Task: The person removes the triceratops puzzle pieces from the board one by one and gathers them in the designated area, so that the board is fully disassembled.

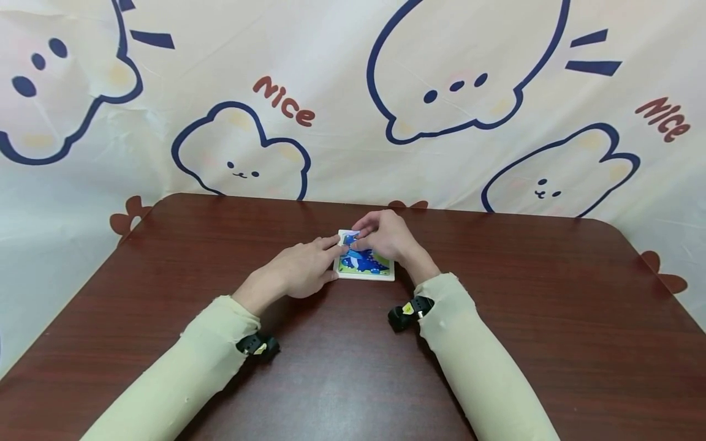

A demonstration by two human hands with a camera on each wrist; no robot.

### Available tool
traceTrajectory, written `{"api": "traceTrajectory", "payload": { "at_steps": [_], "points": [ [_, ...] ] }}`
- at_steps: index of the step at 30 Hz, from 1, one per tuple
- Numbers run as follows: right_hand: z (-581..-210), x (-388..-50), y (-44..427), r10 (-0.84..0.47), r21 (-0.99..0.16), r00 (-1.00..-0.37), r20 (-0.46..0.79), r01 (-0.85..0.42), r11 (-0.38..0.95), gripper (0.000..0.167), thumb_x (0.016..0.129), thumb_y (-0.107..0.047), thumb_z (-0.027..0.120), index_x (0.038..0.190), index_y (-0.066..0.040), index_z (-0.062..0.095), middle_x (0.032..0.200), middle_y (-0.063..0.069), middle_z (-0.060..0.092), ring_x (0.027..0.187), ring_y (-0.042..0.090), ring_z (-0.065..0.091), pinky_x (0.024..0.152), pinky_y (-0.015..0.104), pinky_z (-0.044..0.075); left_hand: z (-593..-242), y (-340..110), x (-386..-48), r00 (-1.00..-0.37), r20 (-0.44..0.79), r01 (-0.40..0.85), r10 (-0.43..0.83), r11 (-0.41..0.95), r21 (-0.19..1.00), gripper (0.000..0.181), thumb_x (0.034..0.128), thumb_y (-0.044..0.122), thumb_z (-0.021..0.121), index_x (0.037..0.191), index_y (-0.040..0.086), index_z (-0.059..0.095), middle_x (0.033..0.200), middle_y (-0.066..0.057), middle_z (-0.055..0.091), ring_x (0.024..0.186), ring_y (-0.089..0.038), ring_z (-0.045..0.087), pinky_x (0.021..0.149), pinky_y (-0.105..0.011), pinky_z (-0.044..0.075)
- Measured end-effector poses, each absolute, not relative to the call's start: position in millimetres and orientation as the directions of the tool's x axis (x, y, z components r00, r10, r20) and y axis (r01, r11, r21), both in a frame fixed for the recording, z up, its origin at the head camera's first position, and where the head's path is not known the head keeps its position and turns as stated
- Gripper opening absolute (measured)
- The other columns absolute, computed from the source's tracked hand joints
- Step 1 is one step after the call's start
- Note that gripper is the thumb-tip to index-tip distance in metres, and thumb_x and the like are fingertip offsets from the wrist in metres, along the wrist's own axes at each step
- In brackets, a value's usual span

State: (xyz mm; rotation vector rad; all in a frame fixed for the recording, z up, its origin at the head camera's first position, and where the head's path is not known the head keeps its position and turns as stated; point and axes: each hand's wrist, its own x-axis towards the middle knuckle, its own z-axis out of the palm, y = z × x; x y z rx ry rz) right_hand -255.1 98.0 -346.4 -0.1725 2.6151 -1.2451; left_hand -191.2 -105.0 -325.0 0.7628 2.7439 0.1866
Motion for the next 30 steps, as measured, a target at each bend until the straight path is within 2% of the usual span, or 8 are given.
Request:
{"api": "traceTrajectory", "payload": {
  "at_steps": [8, 22, 30],
  "points": [
    [-345.4, -253.1, 100.1, -0.208, -0.789, -0.964, -0.163, 0.001, 0.614, 0.026, 0.094, -0.024, 0.082, 0.118, -0.014, 0.076, 0.109, 0.008, 0.075, 0.105, 0.026, 0.067, 0.097, 0.042, 0.054, -326.5, -105.4, -191.6, -0.820, -0.234, 0.487, 0.523, 0.851, 0.194, 0.064, 0.1068, 0.029, 0.064, 0.165, 0.016, 0.041, 0.175, -0.017, 0.031, 0.155, -0.043, 0.043, 0.118, -0.063, 0.045],
    [-343.7, -249.7, 107.5, -0.229, -0.812, -0.959, -0.168, 0.004, 0.583, 0.028, 0.097, -0.025, 0.079, 0.123, -0.015, 0.075, 0.116, 0.008, 0.074, 0.112, 0.028, 0.067, 0.107, 0.048, 0.053, -327.1, -103.7, -190.2, -0.829, -0.227, 0.480, 0.511, 0.858, 0.180, 0.065, 0.1059, 0.030, 0.065, 0.164, 0.015, 0.041, 0.174, -0.016, 0.032, 0.159, -0.041, 0.036, 0.123, -0.062, 0.038],
    [-338.9, -248.7, 110.6, -0.245, -0.840, -0.958, -0.152, -0.005, 0.542, 0.030, 0.098, -0.019, 0.077, 0.127, -0.012, 0.073, 0.117, 0.011, 0.073, 0.109, 0.027, 0.069, 0.100, 0.038, 0.062, -327.0, -103.3, -190.1, -0.826, -0.220, 0.489, 0.518, 0.855, 0.175, 0.063, 0.1068, 0.030, 0.064, 0.164, 0.012, 0.042, 0.174, -0.017, 0.032, 0.160, -0.041, 0.036, 0.126, -0.061, 0.036]
  ]
}}
